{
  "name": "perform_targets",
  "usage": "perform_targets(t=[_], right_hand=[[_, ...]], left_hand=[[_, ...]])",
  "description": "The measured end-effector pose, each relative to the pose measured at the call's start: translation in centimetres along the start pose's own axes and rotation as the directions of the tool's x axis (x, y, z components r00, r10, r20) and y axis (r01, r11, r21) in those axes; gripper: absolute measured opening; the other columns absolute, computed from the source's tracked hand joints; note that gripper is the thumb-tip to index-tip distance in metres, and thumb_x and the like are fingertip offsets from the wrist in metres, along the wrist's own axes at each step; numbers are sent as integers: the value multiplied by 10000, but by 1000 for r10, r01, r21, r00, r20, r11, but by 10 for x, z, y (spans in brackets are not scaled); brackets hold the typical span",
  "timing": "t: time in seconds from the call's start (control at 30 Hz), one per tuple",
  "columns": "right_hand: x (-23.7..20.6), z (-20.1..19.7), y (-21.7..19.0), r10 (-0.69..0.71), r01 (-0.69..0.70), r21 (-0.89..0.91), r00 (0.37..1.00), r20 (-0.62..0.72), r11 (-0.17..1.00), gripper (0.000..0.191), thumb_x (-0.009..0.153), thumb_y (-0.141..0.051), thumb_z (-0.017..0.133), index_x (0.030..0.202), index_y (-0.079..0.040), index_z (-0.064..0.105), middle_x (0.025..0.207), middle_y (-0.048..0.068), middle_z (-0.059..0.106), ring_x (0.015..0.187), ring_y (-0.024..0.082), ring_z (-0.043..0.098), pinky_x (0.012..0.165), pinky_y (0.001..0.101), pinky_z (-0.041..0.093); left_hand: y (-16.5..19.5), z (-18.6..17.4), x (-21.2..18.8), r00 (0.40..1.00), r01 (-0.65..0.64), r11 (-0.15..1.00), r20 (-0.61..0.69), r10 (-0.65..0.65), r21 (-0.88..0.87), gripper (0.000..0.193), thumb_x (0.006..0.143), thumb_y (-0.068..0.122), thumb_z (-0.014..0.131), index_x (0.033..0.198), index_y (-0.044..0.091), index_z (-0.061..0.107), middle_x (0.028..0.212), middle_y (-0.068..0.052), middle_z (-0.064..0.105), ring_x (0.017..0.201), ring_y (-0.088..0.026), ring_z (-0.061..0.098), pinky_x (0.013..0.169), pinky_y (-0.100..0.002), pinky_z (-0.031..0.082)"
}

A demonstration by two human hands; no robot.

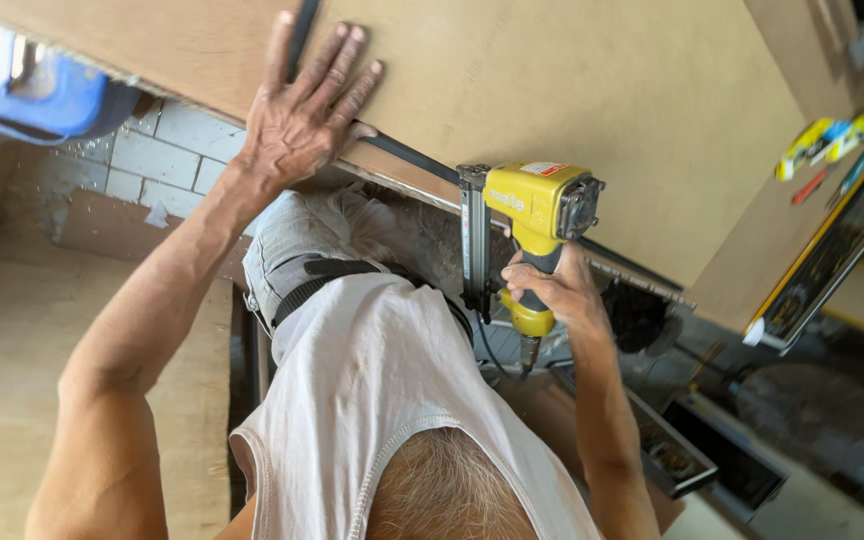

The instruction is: The person wipes a framed glass panel with a cloth, trims the edge of a black embroidered fabric panel with a utility knife, and lays a hardboard backing over the frame. They then align the backing and drive staples along the frame edge using a pneumatic nail gun to secure the backing in place.

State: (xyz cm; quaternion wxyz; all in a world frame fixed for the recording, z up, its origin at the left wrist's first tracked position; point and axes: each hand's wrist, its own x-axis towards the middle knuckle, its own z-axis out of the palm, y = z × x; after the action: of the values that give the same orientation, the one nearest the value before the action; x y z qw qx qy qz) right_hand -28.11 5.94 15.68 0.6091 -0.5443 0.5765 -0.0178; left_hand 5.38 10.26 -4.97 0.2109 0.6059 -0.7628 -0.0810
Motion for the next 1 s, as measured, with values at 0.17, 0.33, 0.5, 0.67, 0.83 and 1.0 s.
perform_targets(t=[0.17,0.33,0.5,0.67,0.83,1.0], right_hand=[[-33,-39,45,63,-53,89,992,-107,995,527,745,-83,783,1223,30,593,744,83,647,602,145,636,564,279,534],[-48,-70,76,52,-36,149,993,-106,988,532,754,-84,773,1236,47,589,766,91,672,601,140,636,561,279,529],[-48,-82,86,70,-54,150,992,-106,987,497,787,-70,765,1239,54,601,756,90,677,595,123,637,552,266,534],[-46,-83,84,97,-83,132,990,-101,988,488,797,-46,753,1251,47,600,746,79,657,591,118,634,540,260,523],[-42,-85,86,103,-90,121,989,-110,989,496,789,-59,771,1243,58,610,752,86,661,585,131,651,531,275,536],[-42,-86,89,99,-79,181,990,-102,980,520,792,-78,769,1259,66,590,770,100,683,602,126,652,555,264,551]], left_hand=[[66,35,37,988,-52,984,136,76,-172,750,1110,585,401,1704,144,269,1751,-187,177,1618,-333,123,1208,-713,-38],[135,71,71,969,-237,951,113,218,201,813,1089,686,392,1721,198,239,1750,-163,146,1615,-306,95,1269,-633,-33],[145,77,68,968,-244,942,109,224,231,805,1084,675,399,1736,236,227,1760,-153,138,1619,-295,100,1292,-589,-1],[142,75,69,970,-236,949,113,217,210,804,1099,680,399,1743,227,240,1762,-161,144,1624,-300,106,1301,-590,9],[143,76,68,973,-231,934,92,213,273,790,1097,701,359,1737,253,239,1762,-139,151,1621,-287,106,1309,-580,5],[141,77,66,973,-229,936,94,211,267,780,1106,695,354,1737,250,246,1759,-138,171,1620,-285,119,1304,-580,6]])
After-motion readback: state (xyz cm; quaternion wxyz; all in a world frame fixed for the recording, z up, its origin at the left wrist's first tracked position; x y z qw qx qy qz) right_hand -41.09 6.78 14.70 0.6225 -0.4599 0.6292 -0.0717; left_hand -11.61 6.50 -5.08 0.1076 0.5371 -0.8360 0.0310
